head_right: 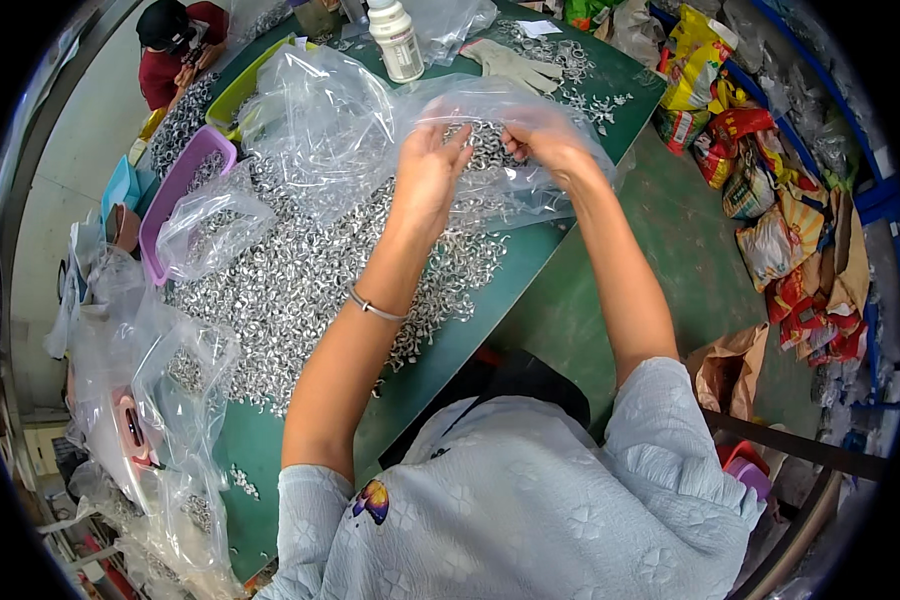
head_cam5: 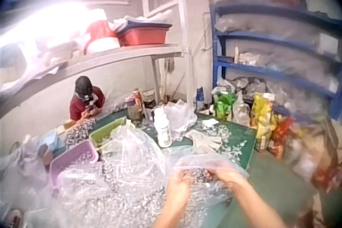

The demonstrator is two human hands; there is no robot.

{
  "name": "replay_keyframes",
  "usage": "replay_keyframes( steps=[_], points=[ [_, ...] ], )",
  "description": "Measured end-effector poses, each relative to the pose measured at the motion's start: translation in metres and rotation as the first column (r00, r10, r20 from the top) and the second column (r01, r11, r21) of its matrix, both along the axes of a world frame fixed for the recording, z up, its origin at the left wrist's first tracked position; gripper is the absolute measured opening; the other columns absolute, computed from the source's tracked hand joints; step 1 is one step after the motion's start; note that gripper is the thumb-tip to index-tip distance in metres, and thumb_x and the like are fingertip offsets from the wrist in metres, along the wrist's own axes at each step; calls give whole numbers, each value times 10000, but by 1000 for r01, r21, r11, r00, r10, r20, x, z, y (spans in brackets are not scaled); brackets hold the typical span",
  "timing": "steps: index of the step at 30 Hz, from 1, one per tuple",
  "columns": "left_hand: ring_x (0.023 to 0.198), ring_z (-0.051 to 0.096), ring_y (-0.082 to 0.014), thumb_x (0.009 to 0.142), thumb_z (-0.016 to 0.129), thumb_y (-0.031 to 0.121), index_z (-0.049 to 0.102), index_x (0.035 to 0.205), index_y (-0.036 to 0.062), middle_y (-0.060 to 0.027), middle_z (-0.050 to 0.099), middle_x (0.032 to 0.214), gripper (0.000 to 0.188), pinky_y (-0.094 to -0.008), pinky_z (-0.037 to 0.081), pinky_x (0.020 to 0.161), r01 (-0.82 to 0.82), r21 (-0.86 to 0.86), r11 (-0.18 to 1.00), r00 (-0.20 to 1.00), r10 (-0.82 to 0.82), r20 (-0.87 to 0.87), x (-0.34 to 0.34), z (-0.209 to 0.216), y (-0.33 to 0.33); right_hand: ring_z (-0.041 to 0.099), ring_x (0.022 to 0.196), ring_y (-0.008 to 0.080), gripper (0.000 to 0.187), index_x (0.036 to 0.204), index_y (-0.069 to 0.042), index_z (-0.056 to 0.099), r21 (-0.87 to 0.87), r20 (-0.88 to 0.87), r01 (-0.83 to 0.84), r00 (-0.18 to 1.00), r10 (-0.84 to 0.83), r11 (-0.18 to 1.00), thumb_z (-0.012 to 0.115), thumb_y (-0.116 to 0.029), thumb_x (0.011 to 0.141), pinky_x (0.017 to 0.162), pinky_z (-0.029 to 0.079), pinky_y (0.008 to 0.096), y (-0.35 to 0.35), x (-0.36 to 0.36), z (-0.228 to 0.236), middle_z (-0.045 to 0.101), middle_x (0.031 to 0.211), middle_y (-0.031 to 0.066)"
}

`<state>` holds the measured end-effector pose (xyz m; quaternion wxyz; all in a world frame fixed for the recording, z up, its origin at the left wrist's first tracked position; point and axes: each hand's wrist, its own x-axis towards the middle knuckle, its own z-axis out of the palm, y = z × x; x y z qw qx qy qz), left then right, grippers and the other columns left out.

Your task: The person sorts small silver metal components on a green table by hand, moving them from a central pile into smaller groups and placing them into plastic bags.

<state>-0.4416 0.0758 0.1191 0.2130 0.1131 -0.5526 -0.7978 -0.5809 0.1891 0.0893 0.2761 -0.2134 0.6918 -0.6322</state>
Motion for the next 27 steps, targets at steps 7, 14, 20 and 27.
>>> replay_keyframes(
  steps=[7,14,20,27],
  points=[
    [1224,545,-280,972,474,61,441,1384,-4,-184,453,1424,419,-378,430,1020,406,-258,877,912,-406,55,48,6,15,605,940,331,275,1190,14,586,437,-809,310,546,218,844,519,-26,926,839,474,386,4,-1,-22,656,1012,161],
    [1155,585,-335,896,579,8,542,1310,51,-170,612,1234,418,-380,448,991,-16,-621,783,961,183,206,263,-14,27,584,927,368,140,1001,14,626,273,-879,-44,394,268,961,565,3,875,850,450,423,-12,172,19,633,964,160],
    [1311,399,-407,857,635,10,520,1271,-11,-194,453,1382,430,-458,349,1070,-260,-862,435,499,825,266,365,-84,4,540,1087,348,345,1158,4,587,236,-763,-640,343,548,731,663,-84,833,919,430,432,-57,281,-26,576,1155,168],
    [1396,275,-418,876,608,32,409,1403,35,-170,323,1499,564,-550,233,1126,21,-923,385,634,708,310,367,-107,-31,286,1375,418,679,1368,12,431,514,-794,-470,56,606,717,702,-300,829,1093,286,533,-99,336,-67,319,1468,241]
  ],
)
